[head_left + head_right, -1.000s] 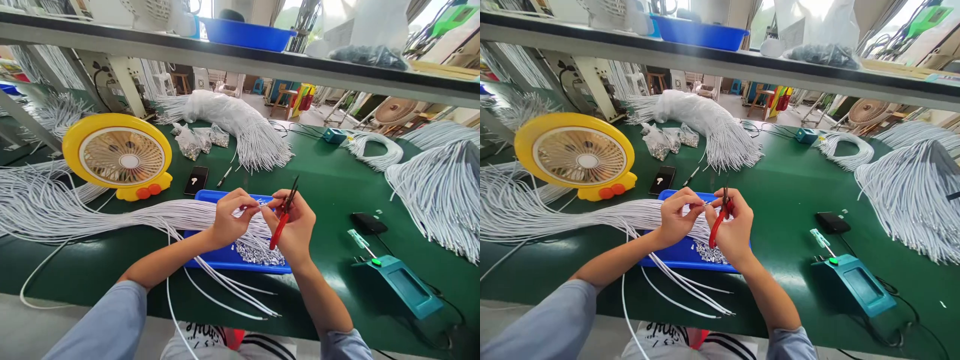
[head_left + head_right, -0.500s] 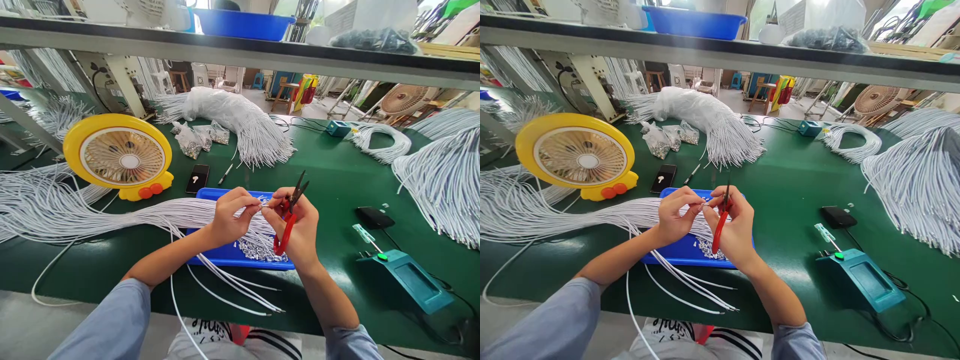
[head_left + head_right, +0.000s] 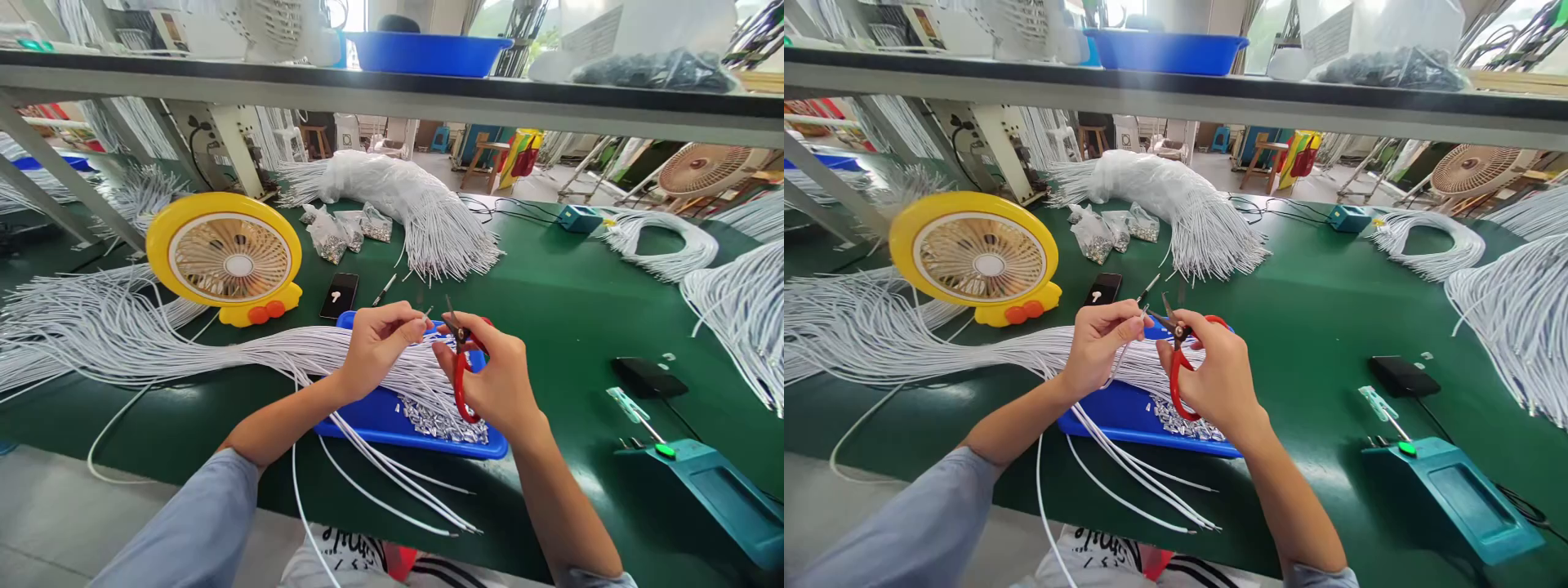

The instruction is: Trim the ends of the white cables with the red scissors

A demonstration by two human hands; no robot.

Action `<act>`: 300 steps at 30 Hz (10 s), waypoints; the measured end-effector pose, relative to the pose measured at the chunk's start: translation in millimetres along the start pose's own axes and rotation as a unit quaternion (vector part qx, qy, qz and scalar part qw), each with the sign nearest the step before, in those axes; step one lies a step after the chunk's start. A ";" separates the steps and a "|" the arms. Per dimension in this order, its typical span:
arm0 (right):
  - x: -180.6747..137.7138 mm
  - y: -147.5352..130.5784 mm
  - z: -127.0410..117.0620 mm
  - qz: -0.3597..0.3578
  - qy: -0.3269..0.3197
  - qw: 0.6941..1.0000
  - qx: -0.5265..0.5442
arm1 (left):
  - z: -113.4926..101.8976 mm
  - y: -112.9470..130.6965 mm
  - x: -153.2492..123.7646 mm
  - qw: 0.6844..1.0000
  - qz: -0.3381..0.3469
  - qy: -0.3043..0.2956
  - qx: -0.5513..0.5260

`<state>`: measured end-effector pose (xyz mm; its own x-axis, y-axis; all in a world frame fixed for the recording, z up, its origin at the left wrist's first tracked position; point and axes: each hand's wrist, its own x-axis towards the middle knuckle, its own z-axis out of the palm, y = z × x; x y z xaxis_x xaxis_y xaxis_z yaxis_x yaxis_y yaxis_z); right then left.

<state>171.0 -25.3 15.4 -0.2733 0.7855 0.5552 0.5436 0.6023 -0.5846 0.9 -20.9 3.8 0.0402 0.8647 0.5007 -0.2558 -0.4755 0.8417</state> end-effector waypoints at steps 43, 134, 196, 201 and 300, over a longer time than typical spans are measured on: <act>2.2 -5.3 -5.3 0.081 0.101 0.965 0.229 | 5.6 -1.6 2.3 0.994 0.015 -0.070 0.080; -113.1 91.4 -8.7 0.356 0.168 0.903 0.171 | 60.5 0.8 -104.9 0.710 0.097 -0.672 0.188; 5.2 -6.7 -14.6 -0.004 0.306 0.933 0.191 | -15.9 -57.0 28.2 0.681 -0.143 -0.530 0.484; 11.5 -0.4 -23.7 -0.006 0.350 0.920 0.175 | -3.7 -35.3 24.5 0.790 -0.207 -0.566 0.112; 0.2 -12.3 1.8 0.027 0.142 0.973 0.180 | 12.0 -0.6 -1.2 0.989 0.026 -0.057 0.130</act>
<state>162.9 -32.3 21.6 0.0065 0.7774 0.6289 0.2243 0.6118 -0.7586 12.6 -23.6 5.1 0.1464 0.8213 0.5513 -0.0033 -0.5569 0.8306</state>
